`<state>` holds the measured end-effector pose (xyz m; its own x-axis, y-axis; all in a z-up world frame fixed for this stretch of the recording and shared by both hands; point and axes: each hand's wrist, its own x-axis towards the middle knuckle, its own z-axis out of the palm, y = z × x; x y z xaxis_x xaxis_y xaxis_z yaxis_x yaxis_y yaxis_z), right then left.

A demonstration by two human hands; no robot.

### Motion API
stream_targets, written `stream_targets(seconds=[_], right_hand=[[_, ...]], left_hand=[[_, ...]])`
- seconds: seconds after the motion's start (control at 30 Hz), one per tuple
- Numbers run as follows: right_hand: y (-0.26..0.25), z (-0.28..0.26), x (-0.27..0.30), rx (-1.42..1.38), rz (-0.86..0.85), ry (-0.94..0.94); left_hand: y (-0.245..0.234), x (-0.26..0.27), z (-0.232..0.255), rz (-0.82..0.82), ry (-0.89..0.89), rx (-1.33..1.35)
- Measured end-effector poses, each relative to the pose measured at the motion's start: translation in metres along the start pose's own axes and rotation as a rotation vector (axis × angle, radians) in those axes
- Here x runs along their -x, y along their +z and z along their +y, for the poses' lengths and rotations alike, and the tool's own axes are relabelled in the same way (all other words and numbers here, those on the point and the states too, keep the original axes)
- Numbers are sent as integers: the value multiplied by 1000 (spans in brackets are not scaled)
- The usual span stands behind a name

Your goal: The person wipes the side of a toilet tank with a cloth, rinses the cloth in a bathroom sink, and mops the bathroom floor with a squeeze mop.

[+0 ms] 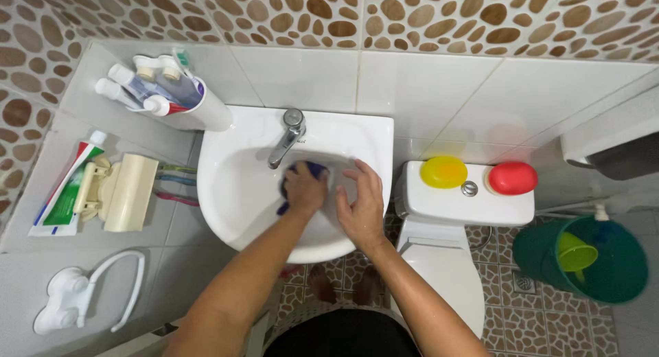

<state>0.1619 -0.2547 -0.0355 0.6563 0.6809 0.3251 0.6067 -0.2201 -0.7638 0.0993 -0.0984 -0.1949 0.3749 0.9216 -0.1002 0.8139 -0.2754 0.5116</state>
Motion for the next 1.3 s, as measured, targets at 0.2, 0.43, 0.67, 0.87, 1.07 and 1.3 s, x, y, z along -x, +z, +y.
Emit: stream_targets(seconds=[0.2,0.43,0.67,0.87,1.07,1.3], right_hand=[[0,7,2,-136,50,47],[-26,36,25,-634,350,168],[-37,54,53,-512,365,183],[-33,37,58,-405,266,85],[2,-14,29,-363,-203,263],[57,-65,-1,-1118,-492,1245]], left_hand=[[-112,47,43,-1088,153,151],[-162,29,130,-162,517,270],[-97,65,175,76,774,218],[-144,119,63,-574,839,412],[-224,51,-26,-676,253,-127],[-214,63,3,-274,-137,663]])
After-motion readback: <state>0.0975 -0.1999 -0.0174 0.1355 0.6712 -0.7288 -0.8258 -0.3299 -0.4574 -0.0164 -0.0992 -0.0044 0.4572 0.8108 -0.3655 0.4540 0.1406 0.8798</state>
